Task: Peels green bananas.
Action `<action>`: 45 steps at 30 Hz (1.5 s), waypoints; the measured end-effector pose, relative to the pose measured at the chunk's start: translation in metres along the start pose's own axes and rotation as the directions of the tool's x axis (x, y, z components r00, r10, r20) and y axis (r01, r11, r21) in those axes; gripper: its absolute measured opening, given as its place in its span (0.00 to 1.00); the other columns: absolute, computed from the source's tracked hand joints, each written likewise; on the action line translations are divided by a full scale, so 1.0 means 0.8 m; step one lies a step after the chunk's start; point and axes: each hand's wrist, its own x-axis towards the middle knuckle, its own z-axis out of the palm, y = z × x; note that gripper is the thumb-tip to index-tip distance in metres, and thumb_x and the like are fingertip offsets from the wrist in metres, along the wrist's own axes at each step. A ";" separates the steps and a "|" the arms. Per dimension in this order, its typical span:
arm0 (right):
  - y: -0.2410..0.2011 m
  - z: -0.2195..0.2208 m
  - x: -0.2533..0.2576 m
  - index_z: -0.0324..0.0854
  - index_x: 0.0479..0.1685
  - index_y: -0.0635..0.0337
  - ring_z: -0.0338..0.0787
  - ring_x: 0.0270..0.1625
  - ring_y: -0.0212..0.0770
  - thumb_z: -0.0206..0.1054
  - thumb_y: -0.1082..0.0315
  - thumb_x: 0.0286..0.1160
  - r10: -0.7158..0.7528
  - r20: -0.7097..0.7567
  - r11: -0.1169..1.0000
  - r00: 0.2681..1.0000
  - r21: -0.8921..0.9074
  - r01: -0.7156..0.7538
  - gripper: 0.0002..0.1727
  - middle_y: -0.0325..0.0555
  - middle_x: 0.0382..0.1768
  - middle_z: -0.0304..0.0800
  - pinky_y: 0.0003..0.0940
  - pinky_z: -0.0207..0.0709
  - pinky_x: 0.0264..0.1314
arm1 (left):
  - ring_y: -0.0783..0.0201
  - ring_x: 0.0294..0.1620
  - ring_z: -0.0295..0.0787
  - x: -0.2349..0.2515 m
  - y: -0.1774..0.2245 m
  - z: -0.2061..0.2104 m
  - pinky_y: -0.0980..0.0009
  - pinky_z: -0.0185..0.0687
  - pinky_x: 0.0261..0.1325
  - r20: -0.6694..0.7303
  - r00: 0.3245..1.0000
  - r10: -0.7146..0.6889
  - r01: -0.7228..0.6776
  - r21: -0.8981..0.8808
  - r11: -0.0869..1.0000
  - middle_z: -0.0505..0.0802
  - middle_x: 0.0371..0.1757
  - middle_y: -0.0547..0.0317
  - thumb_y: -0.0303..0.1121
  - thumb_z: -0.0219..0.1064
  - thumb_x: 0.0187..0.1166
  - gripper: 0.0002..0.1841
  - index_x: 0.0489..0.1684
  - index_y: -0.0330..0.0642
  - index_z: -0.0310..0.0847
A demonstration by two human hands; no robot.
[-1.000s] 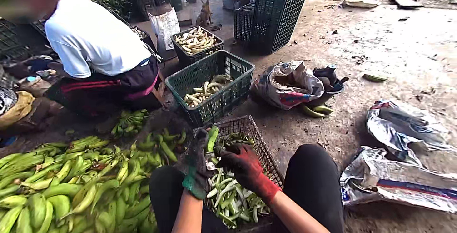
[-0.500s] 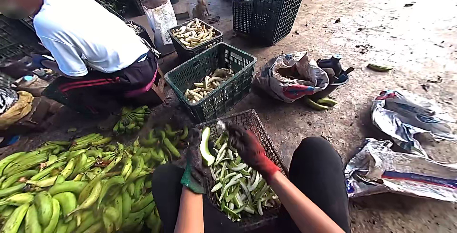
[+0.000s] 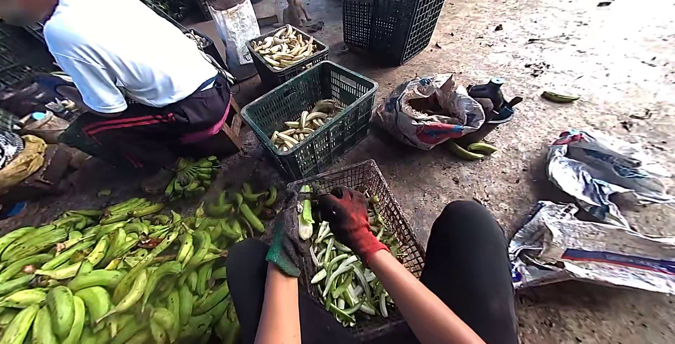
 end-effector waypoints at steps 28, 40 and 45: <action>0.026 0.034 -0.070 0.91 0.61 0.53 0.89 0.52 0.62 0.69 0.56 0.68 -0.023 -0.147 0.904 0.989 0.418 0.083 0.22 0.60 0.51 0.91 0.67 0.80 0.52 | 0.78 0.46 0.76 0.004 -0.009 0.058 0.81 0.75 0.53 -0.468 0.836 0.285 -0.408 -0.184 0.894 0.79 0.49 0.58 0.21 0.50 0.87 0.15 0.69 0.28 0.64; 0.074 -0.014 0.026 0.82 0.76 0.39 0.86 0.69 0.54 0.53 0.57 0.88 -0.005 0.140 0.965 0.990 0.262 -0.032 0.22 0.50 0.67 0.89 0.61 0.74 0.72 | 0.71 0.59 0.81 -0.016 -0.017 0.024 0.74 0.78 0.64 0.074 0.994 0.075 -0.087 0.168 0.982 0.85 0.63 0.48 0.29 0.50 0.91 0.20 0.77 0.29 0.67; 0.039 0.033 -0.059 0.94 0.58 0.46 0.90 0.57 0.63 0.67 0.59 0.71 -0.083 -0.279 0.931 0.957 0.321 0.175 0.18 0.58 0.53 0.92 0.69 0.77 0.60 | 0.66 0.60 0.78 0.008 -0.013 0.051 0.68 0.76 0.64 -0.452 0.867 0.208 -0.271 -0.077 0.960 0.79 0.67 0.46 0.33 0.47 0.93 0.22 0.81 0.32 0.60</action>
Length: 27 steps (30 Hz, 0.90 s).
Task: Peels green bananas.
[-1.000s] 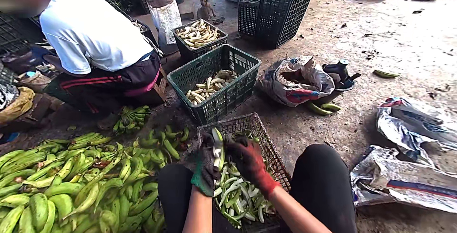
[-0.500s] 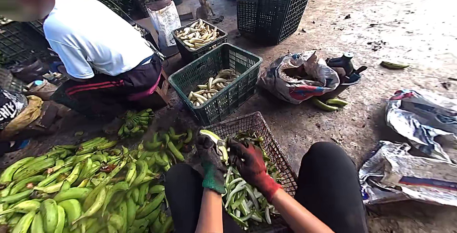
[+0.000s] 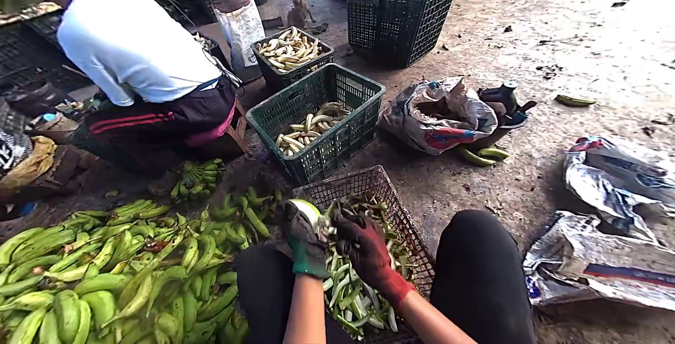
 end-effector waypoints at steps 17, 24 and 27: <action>-0.001 -0.025 0.028 0.91 0.64 0.42 0.89 0.59 0.63 0.66 0.60 0.74 0.002 0.163 0.998 0.987 -0.067 0.009 0.20 0.58 0.56 0.91 0.69 0.77 0.62 | 0.70 0.23 0.85 0.002 0.018 -0.016 0.71 0.85 0.24 0.362 0.887 -0.287 0.404 -0.306 0.862 0.86 0.25 0.62 0.46 0.35 0.95 0.24 0.43 0.44 0.76; -0.020 -0.025 0.055 0.90 0.66 0.42 0.89 0.57 0.65 0.64 0.61 0.77 0.041 0.257 0.988 0.966 -0.153 -0.001 0.20 0.61 0.55 0.91 0.68 0.77 0.57 | 0.74 0.34 0.84 -0.022 0.017 -0.014 0.77 0.83 0.42 0.255 0.951 -0.177 0.174 0.035 0.984 0.87 0.36 0.57 0.28 0.45 0.92 0.16 0.53 0.28 0.79; -0.015 -0.023 0.076 0.84 0.73 0.40 0.87 0.63 0.59 0.57 0.60 0.84 0.156 0.401 0.987 0.903 -0.107 -0.123 0.22 0.58 0.61 0.89 0.63 0.76 0.64 | 0.76 0.34 0.84 -0.021 0.017 -0.019 0.79 0.83 0.42 0.294 0.948 -0.118 0.089 0.112 0.990 0.87 0.36 0.58 0.28 0.46 0.92 0.16 0.54 0.27 0.79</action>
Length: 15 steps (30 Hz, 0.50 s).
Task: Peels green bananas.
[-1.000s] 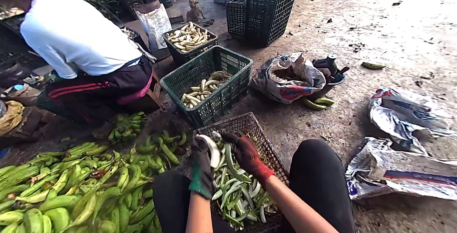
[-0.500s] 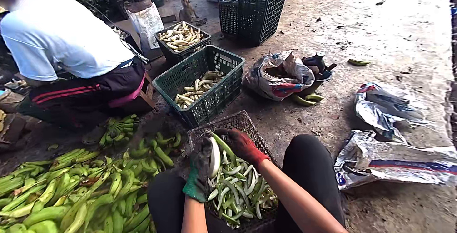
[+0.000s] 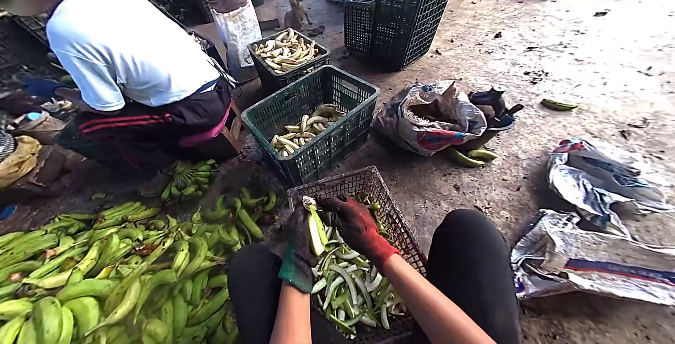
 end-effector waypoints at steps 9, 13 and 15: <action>-0.006 0.012 -0.013 0.90 0.65 0.38 0.90 0.53 0.64 0.64 0.59 0.76 -0.188 -0.172 0.978 0.967 -0.123 0.168 0.20 0.60 0.52 0.91 0.66 0.78 0.53 | 0.77 0.36 0.84 0.005 0.003 -0.009 0.79 0.83 0.42 -0.017 1.000 -0.023 0.022 -0.056 0.998 0.87 0.39 0.59 0.30 0.45 0.93 0.16 0.59 0.29 0.77; 0.021 -0.021 0.017 0.82 0.76 0.40 0.88 0.67 0.51 0.55 0.54 0.87 0.085 -0.015 0.995 0.996 0.057 -0.084 0.23 0.50 0.65 0.90 0.58 0.77 0.71 | 0.75 0.39 0.87 -0.003 0.003 -0.015 0.77 0.86 0.45 0.113 0.993 0.044 -0.039 -0.042 0.998 0.91 0.43 0.55 0.33 0.44 0.93 0.20 0.64 0.28 0.79; 0.027 -0.025 0.013 0.82 0.76 0.46 0.85 0.71 0.44 0.54 0.52 0.86 0.043 -0.052 0.979 0.998 0.201 -0.031 0.25 0.46 0.69 0.88 0.51 0.75 0.77 | 0.73 0.27 0.87 0.007 0.007 -0.013 0.77 0.85 0.29 0.055 0.998 -0.020 0.031 -0.208 0.978 0.90 0.33 0.59 0.35 0.42 0.94 0.20 0.60 0.34 0.80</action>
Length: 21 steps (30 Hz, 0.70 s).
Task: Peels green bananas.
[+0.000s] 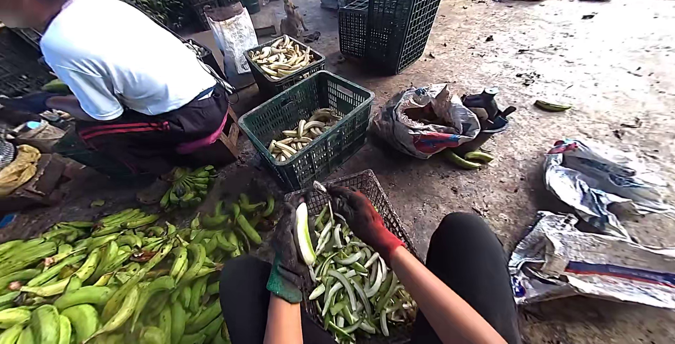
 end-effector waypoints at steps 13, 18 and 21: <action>0.018 0.014 -0.012 0.82 0.72 0.63 0.88 0.63 0.36 0.60 0.60 0.81 0.016 -0.214 0.956 0.977 0.288 0.048 0.24 0.50 0.63 0.90 0.38 0.80 0.69 | 0.73 0.19 0.86 -0.013 0.036 0.002 0.78 0.83 0.19 0.050 0.996 -0.073 0.081 -0.190 0.978 0.90 0.26 0.60 0.33 0.39 0.92 0.21 0.51 0.35 0.81; 0.047 0.005 -0.071 0.78 0.67 0.62 0.88 0.35 0.37 0.48 0.49 0.90 0.270 0.264 0.890 0.926 0.299 -0.345 0.27 0.44 0.38 0.89 0.41 0.85 0.42 | 0.79 0.52 0.88 0.020 0.138 0.029 0.77 0.85 0.57 0.014 0.572 0.820 -0.813 0.143 0.565 0.94 0.49 0.74 0.38 0.57 0.87 0.12 0.49 0.48 0.88; 0.067 0.040 -0.089 0.72 0.63 0.59 0.82 0.25 0.37 0.44 0.43 0.88 0.383 0.448 0.790 0.808 0.295 -0.538 0.29 0.39 0.26 0.80 0.39 0.81 0.31 | 0.68 0.56 0.86 0.104 0.165 0.073 0.67 0.85 0.57 -0.003 0.570 0.822 -0.756 0.389 0.526 0.88 0.61 0.56 0.37 0.56 0.87 0.25 0.82 0.39 0.65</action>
